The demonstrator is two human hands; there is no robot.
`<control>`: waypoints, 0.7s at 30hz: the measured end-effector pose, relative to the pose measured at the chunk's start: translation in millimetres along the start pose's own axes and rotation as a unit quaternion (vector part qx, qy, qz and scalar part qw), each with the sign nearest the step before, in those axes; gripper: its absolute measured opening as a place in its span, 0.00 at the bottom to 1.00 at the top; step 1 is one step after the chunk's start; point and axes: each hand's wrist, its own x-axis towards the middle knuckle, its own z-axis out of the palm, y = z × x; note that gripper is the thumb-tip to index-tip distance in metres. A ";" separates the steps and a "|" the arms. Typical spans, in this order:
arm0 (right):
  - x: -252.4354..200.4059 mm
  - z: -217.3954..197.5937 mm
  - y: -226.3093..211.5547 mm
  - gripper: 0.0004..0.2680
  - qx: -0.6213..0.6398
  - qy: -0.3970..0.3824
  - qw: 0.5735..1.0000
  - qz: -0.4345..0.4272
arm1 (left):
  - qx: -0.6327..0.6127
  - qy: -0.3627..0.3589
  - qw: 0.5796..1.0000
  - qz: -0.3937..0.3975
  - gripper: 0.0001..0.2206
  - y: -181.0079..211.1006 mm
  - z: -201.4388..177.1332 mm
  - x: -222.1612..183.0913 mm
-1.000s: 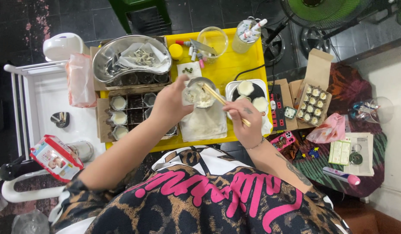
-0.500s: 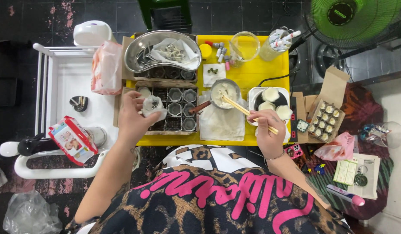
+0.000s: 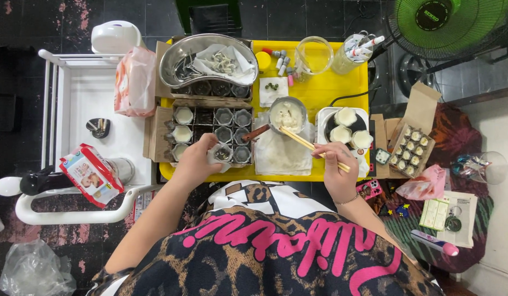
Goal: Decorating small jar candles with wax flower shapes using chopsticks.
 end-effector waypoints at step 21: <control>0.2 -7.1 0.1 0.17 -0.019 0.017 0.999 -0.027 | -0.145 0.015 0.989 0.027 0.28 85.9 -49.1 -26.7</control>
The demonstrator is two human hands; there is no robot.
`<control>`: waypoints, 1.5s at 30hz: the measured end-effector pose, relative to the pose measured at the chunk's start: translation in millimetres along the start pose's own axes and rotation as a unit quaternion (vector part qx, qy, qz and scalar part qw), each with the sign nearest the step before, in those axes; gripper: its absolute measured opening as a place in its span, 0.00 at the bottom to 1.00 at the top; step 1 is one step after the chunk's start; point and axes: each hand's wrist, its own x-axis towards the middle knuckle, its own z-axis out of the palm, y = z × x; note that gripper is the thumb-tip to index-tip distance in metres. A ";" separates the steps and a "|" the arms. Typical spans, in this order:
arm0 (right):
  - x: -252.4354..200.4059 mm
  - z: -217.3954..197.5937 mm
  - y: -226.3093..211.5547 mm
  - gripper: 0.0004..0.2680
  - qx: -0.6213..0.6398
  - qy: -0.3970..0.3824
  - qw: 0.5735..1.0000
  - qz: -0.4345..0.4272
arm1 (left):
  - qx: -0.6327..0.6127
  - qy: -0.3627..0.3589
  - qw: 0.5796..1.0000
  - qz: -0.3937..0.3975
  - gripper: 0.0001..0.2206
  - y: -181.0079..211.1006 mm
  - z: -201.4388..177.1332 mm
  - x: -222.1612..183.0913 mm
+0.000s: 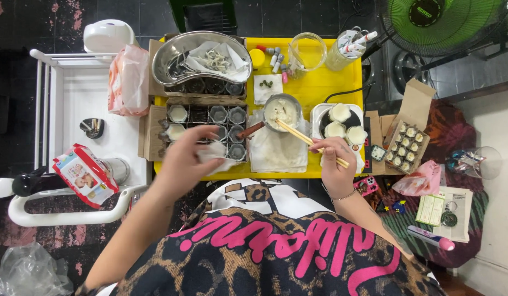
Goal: Decorating small jar candles with wax flower shapes using chopsticks.
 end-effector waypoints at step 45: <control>-33.1 -155.5 13.4 0.15 0.284 0.361 0.888 -0.001 | 0.506 -0.148 0.845 0.089 0.19 82.7 276.8 193.8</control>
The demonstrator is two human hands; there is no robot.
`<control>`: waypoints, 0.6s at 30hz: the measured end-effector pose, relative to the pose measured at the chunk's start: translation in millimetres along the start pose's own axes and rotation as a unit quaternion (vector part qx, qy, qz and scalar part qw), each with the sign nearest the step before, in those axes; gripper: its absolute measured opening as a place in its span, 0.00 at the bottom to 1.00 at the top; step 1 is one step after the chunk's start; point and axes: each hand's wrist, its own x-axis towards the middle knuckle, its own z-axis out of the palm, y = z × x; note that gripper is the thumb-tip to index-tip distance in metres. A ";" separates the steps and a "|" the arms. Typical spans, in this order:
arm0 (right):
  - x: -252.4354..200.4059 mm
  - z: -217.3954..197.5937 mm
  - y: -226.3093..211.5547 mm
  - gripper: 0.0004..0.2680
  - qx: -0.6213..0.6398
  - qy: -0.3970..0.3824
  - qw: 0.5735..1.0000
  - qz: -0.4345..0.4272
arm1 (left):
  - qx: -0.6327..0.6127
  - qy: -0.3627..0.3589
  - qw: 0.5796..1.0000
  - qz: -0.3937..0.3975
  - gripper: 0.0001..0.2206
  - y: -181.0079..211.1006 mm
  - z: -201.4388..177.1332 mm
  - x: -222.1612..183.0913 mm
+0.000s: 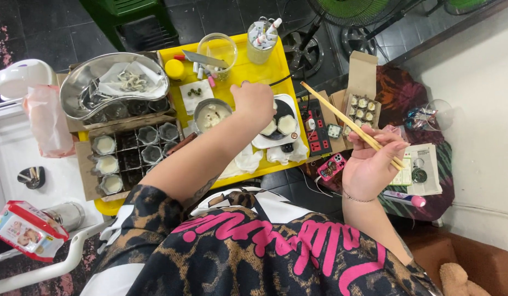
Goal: Decorating small jar candles with wax flower shapes using chopsticks.
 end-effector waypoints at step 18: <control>-1.6 -14.2 6.3 0.15 -0.007 0.018 1.000 0.012 | 0.028 -0.035 0.999 -0.025 0.13 22.7 23.1 38.9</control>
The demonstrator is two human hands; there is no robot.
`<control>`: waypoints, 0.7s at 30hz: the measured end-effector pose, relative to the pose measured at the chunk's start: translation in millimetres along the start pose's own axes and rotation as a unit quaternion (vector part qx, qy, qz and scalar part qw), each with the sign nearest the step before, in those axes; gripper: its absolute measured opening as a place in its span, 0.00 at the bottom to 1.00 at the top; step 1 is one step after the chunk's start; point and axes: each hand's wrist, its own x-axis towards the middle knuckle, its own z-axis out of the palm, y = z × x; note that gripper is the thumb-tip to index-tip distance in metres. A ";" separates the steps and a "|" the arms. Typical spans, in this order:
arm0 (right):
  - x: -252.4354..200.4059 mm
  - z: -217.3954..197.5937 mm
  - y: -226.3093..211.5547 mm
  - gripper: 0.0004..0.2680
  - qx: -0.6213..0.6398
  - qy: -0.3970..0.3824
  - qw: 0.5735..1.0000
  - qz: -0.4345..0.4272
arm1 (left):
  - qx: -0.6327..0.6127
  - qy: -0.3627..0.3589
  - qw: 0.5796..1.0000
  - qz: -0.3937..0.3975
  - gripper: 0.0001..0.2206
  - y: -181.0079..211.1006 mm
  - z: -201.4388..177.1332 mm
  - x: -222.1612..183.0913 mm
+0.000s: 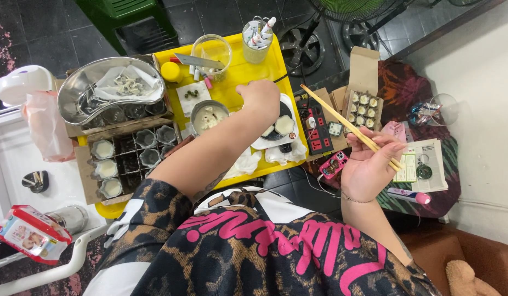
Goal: Decorating small jar candles with wax flower shapes using chopsticks.
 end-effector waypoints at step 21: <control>8.3 -1.3 4.8 0.15 0.018 0.022 1.000 0.014 | -0.046 0.039 0.998 0.015 0.16 -45.3 -59.1 -40.5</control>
